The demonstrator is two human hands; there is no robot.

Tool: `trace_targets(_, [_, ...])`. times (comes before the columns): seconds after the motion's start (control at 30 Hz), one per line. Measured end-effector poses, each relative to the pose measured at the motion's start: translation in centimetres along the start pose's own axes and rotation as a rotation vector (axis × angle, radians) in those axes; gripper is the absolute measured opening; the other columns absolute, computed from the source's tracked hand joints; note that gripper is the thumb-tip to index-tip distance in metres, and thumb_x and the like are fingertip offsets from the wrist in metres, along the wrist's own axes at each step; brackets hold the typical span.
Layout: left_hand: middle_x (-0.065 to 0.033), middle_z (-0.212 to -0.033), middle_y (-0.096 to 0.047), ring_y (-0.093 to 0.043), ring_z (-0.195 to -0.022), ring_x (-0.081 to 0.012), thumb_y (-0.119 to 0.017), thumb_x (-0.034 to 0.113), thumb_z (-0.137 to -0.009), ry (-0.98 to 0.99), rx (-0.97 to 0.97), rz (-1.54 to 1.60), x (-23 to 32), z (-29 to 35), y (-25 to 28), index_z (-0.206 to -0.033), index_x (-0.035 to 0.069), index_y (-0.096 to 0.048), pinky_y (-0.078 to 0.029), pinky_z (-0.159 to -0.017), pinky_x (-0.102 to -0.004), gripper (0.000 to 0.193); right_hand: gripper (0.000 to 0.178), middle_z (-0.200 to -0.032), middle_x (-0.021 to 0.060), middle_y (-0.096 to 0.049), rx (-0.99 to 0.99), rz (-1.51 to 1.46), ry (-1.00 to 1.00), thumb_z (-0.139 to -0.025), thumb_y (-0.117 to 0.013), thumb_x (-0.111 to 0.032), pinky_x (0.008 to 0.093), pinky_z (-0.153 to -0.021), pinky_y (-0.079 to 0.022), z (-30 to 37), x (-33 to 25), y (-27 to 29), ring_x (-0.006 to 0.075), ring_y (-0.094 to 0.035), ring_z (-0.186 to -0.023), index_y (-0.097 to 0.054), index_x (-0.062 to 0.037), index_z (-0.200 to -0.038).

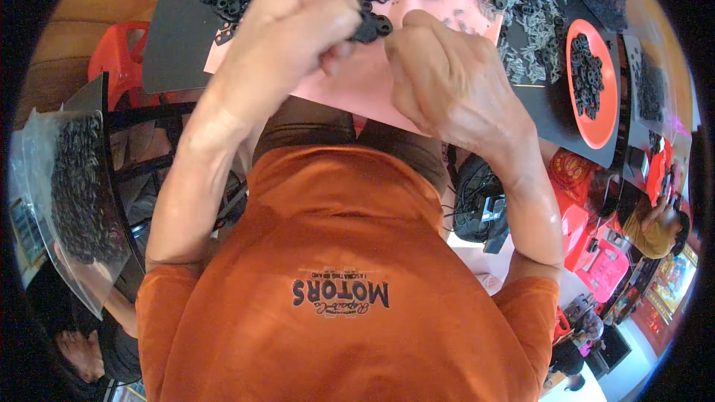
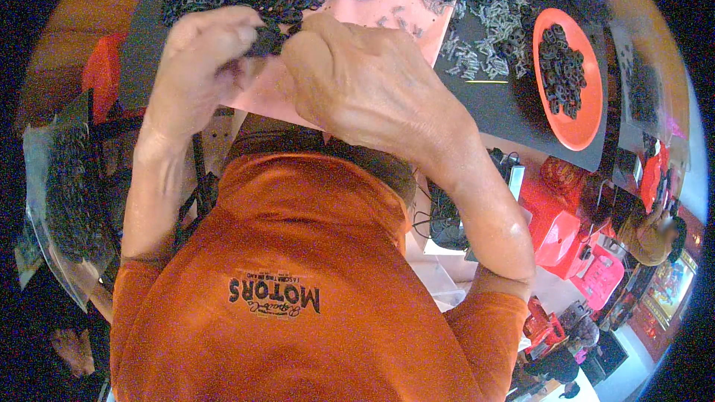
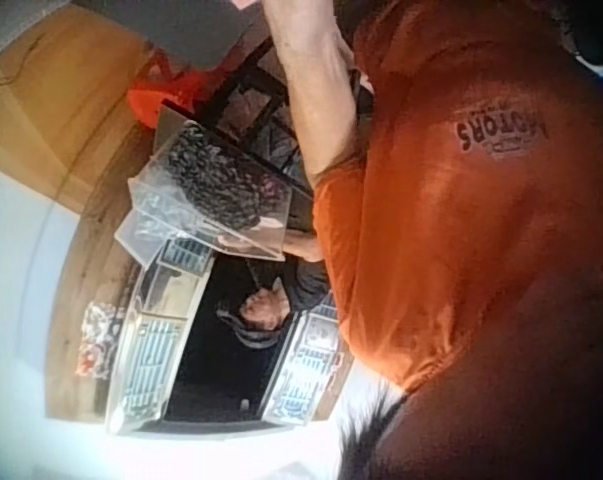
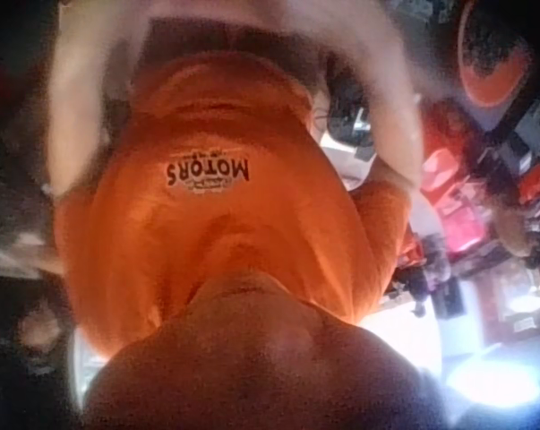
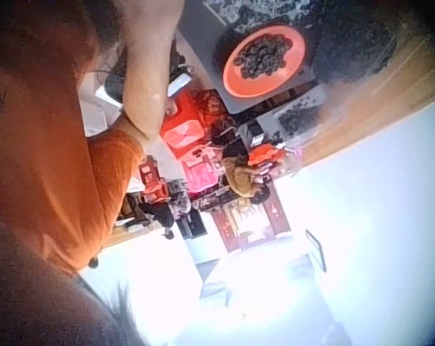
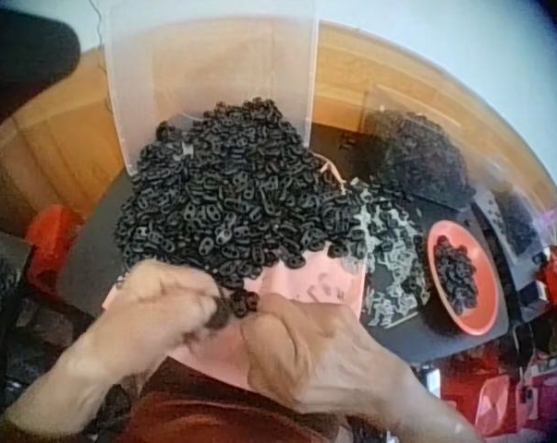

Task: The person sits at a table and repeatedly picks up small black plastic rings and metal pins from a pile. They insert the pins into the rings by hand and place the assembled units onto a pink sheet. The process is repetitive and involves handling small parts one by one.

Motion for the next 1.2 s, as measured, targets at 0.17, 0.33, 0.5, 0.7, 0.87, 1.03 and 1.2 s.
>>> trace_targets(0.17, [0.0052, -0.061, -0.047, -0.041, -0.052, -0.0016, -0.05, 0.019, -0.083, -0.022, -0.131, -0.038, 0.0, 0.1, -0.2, -0.075, 0.005, -0.057, -0.03, -0.045, -0.0178, 0.018, 0.013, -0.072, 0.0149, -0.048, 0.029, -0.407, -0.298, -0.085, -0.05, -0.012, 0.0378, -0.055, -0.043, 0.7, 0.1, 0.3, 0.0323, -0.052, -0.063, -0.047, 0.0003, -0.084])
trace_targets(0.33, [0.0065, -0.061, -0.044, -0.04, -0.056, -0.0015, -0.051, 0.023, -0.086, -0.049, -0.227, -0.143, 0.7, 0.2, -0.8, -0.073, 0.006, -0.055, -0.03, -0.048, -0.0179, 0.022, 0.021, -0.074, 0.0191, -0.048, 0.01, -0.619, -0.458, -0.092, -0.042, -0.018, 0.0408, -0.061, -0.041, 0.4, 0.0, 0.1, 0.0372, -0.051, -0.068, -0.047, 0.0023, -0.087])
trace_targets(0.5, [0.007, -0.061, -0.045, -0.041, -0.057, -0.0014, -0.053, 0.024, -0.085, -0.075, -0.239, -0.131, 0.8, 0.0, -0.8, -0.071, 0.007, -0.055, -0.031, -0.048, -0.0175, 0.021, 0.018, -0.071, 0.0171, -0.048, -0.039, -0.709, -0.492, -0.09, -0.047, -0.016, 0.0387, -0.06, -0.041, 0.8, 0.0, 0.0, 0.0335, -0.052, -0.067, -0.048, 0.0016, -0.091])
trace_targets(0.7, [0.0067, -0.063, -0.046, -0.043, -0.059, -0.0015, -0.055, 0.024, -0.083, 0.018, -0.325, -0.109, 0.8, -0.3, -0.5, -0.073, 0.006, -0.056, -0.032, -0.049, -0.0178, 0.021, 0.027, -0.069, 0.0076, -0.048, 0.066, -0.381, -0.318, -0.078, -0.065, -0.018, 0.0282, -0.051, -0.04, 0.9, 0.1, 1.0, 0.0172, -0.048, -0.057, -0.052, -0.0022, -0.096])
trace_targets(0.87, [0.0065, -0.063, -0.047, -0.043, -0.058, -0.0016, -0.056, 0.024, -0.082, 0.088, -0.307, 0.027, 0.0, -0.6, -1.2, -0.081, 0.004, -0.058, -0.032, -0.049, -0.0176, 0.021, 0.037, -0.069, 0.0062, -0.05, 0.1, -0.212, -0.195, -0.069, -0.072, -0.026, 0.0319, -0.046, -0.043, 0.8, 0.2, 0.6, 0.0206, -0.053, -0.056, -0.053, -0.0034, -0.091])
trace_targets(1.03, [0.0034, -0.062, -0.046, -0.042, -0.057, -0.0039, -0.051, 0.019, -0.085, -0.009, -0.334, -0.069, 0.3, -0.4, -1.3, -0.074, 0.002, -0.054, -0.034, -0.051, -0.0199, 0.021, 0.037, -0.067, 0.0062, -0.049, 0.161, -0.152, -0.221, -0.066, -0.074, -0.029, 0.033, -0.045, -0.044, 1.4, -0.3, 0.2, 0.0229, -0.056, -0.058, -0.053, -0.0044, -0.084])
trace_targets(1.2, [0.0011, -0.06, -0.045, -0.042, -0.057, -0.0055, -0.048, 0.017, -0.086, 0.052, -0.316, -0.033, 1.0, -0.4, -1.7, -0.072, 0.0, -0.052, -0.036, -0.053, -0.0222, 0.023, 0.034, -0.064, 0.0069, -0.047, 0.102, -0.196, -0.209, -0.067, -0.073, -0.029, 0.0328, -0.044, -0.044, 1.5, -0.3, 0.2, 0.0226, -0.055, -0.054, -0.051, -0.0055, -0.077])
Point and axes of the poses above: each hand's wrist, its own z-axis away from the middle knuckle, its own y-axis out of the back of the hand, x = y × z, the point moved 3 cm from there along -z, towards the middle knuckle
